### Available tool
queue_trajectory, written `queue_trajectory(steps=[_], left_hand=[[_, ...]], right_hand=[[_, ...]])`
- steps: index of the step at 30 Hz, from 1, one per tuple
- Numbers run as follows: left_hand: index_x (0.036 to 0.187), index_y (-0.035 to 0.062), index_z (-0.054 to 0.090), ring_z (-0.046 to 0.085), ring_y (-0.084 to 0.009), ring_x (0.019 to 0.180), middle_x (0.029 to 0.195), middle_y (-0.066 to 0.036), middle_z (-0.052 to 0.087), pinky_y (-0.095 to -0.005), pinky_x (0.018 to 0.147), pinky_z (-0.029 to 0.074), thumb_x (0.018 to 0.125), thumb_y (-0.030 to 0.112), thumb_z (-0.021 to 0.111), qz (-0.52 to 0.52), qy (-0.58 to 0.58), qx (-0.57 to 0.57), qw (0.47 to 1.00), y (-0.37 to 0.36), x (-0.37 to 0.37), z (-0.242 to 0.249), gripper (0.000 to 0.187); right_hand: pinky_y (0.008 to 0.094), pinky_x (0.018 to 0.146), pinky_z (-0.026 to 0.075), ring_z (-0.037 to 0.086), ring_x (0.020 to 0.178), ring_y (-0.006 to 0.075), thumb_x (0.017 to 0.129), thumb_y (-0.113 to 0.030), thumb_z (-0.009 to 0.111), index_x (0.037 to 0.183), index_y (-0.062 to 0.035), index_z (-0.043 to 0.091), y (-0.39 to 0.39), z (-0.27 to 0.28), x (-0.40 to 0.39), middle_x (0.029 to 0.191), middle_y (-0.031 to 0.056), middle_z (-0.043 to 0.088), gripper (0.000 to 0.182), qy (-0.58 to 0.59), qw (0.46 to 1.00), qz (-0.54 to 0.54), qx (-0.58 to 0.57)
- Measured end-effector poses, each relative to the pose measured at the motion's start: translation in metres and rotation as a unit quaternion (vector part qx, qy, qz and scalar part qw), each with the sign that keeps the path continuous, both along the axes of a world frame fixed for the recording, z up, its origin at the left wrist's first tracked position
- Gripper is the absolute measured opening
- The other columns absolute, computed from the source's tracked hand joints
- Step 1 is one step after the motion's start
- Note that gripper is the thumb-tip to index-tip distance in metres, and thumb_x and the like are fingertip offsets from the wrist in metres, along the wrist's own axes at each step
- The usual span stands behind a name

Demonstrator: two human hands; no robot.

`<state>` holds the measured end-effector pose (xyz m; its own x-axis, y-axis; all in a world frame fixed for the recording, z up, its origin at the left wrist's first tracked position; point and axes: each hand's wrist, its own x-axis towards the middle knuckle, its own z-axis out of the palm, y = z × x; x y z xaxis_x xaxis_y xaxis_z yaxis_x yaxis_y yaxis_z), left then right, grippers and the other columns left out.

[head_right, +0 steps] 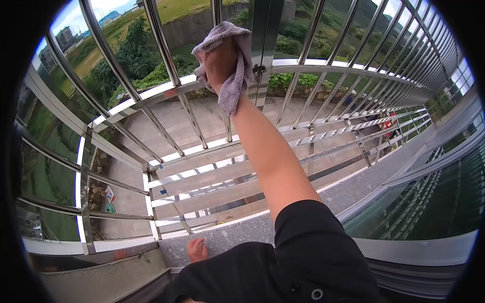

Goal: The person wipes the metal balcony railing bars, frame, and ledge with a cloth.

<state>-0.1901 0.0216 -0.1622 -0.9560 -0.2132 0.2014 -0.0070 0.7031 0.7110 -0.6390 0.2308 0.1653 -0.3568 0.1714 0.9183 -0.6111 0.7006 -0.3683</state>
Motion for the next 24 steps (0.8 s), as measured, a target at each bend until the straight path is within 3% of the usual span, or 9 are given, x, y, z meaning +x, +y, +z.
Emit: queue_trajectory(steps=[3, 5, 8, 10, 12, 17, 21, 24], left_hand=[[0.091, 0.0071, 0.065, 0.055, -0.0311, 0.091, 0.093, -0.012, 0.058, -0.039, 0.08, 0.045, 0.069, -0.004, 0.065, 0.019, 0.031, -0.011, 0.999, 0.002, -0.003, -0.001, 0.024], [0.09, 0.0071, 0.065, 0.055, -0.0312, 0.091, 0.093, -0.012, 0.058, -0.0392, 0.08, 0.045, 0.07, -0.004, 0.064, 0.029, 0.031, -0.016, 0.999, 0.0, 0.008, 0.003, 0.023], [0.091, 0.0071, 0.065, 0.055, -0.0316, 0.091, 0.093, -0.012, 0.058, -0.0397, 0.079, 0.046, 0.071, -0.004, 0.063, 0.041, 0.006, -0.012, 0.999, 0.003, 0.019, 0.021, 0.022], [0.091, 0.007, 0.064, 0.055, -0.0319, 0.09, 0.093, -0.012, 0.057, -0.0399, 0.079, 0.046, 0.072, -0.003, 0.063, 0.055, -0.003, -0.017, 0.998, 0.003, 0.029, 0.024, 0.022], [0.092, 0.0067, 0.064, 0.054, -0.0321, 0.09, 0.093, -0.012, 0.057, -0.0398, 0.079, 0.045, 0.073, -0.003, 0.063, 0.06, -0.016, -0.033, 0.998, 0.003, 0.04, 0.019, 0.021], [0.091, 0.0054, 0.064, 0.054, -0.0323, 0.09, 0.093, -0.012, 0.057, -0.0395, 0.079, 0.045, 0.074, -0.003, 0.062, 0.069, -0.01, -0.041, 0.997, 0.011, 0.046, 0.026, 0.019], [0.09, 0.0051, 0.064, 0.054, -0.0318, 0.09, 0.092, -0.012, 0.056, -0.0392, 0.079, 0.045, 0.074, -0.004, 0.062, 0.085, -0.012, -0.026, 0.996, 0.013, 0.052, 0.029, 0.019], [0.091, 0.0053, 0.064, 0.054, -0.0311, 0.09, 0.093, -0.011, 0.056, -0.0388, 0.078, 0.045, 0.073, -0.004, 0.062, 0.097, -0.009, -0.029, 0.995, 0.01, 0.061, 0.027, 0.02]], right_hand=[[0.0461, 0.084, 0.045, 0.057, 0.092, 0.0421, 0.084, -0.025, 0.059, 0.116, -0.001, 0.046, 0.013, -0.035, -0.004, 0.099, 0.0227, 0.06, 0.042, -0.004, 0.999, -0.029, 0.032], [0.0473, 0.083, 0.046, 0.059, 0.088, 0.0441, 0.082, -0.014, 0.059, 0.115, -0.0002, 0.049, 0.037, -0.031, 0.007, 0.092, 0.0234, 0.062, 0.037, 0.047, 0.986, -0.054, 0.148], [0.0456, 0.074, 0.049, 0.06, 0.081, 0.0431, 0.074, -0.001, 0.059, 0.099, -0.0021, 0.056, 0.075, 0.02, 0.018, 0.087, 0.024, 0.063, 0.025, 0.047, 0.987, 0.029, 0.153], [0.0489, 0.068, 0.048, 0.059, 0.079, 0.0455, 0.076, -0.008, 0.061, 0.098, -0.0026, 0.055, 0.091, 0.077, 0.023, 0.081, 0.0234, 0.061, 0.023, 0.113, 0.982, -0.011, 0.153], [0.0436, 0.074, 0.049, 0.06, 0.084, 0.0406, 0.078, -0.009, 0.061, 0.098, -0.0045, 0.056, 0.118, 0.122, 0.007, 0.084, 0.0194, 0.063, 0.021, 0.166, 0.945, -0.117, 0.255], [0.0404, 0.075, 0.049, 0.06, 0.083, 0.0368, 0.08, -0.009, 0.06, 0.096, -0.0054, 0.057, 0.114, 0.168, 0.024, 0.083, 0.0168, 0.063, 0.017, 0.178, 0.822, -0.182, 0.509], [0.0378, 0.075, 0.049, 0.059, 0.082, 0.0338, 0.081, -0.009, 0.059, 0.095, -0.0062, 0.058, 0.104, 0.153, 0.042, 0.083, 0.0146, 0.062, 0.015, 0.171, 0.742, -0.173, 0.625], [0.0359, 0.075, 0.048, 0.059, 0.082, 0.0315, 0.082, -0.009, 0.058, 0.095, -0.0067, 0.059, 0.098, 0.113, 0.035, 0.083, 0.013, 0.062, 0.013, 0.088, 0.746, -0.144, 0.644]])
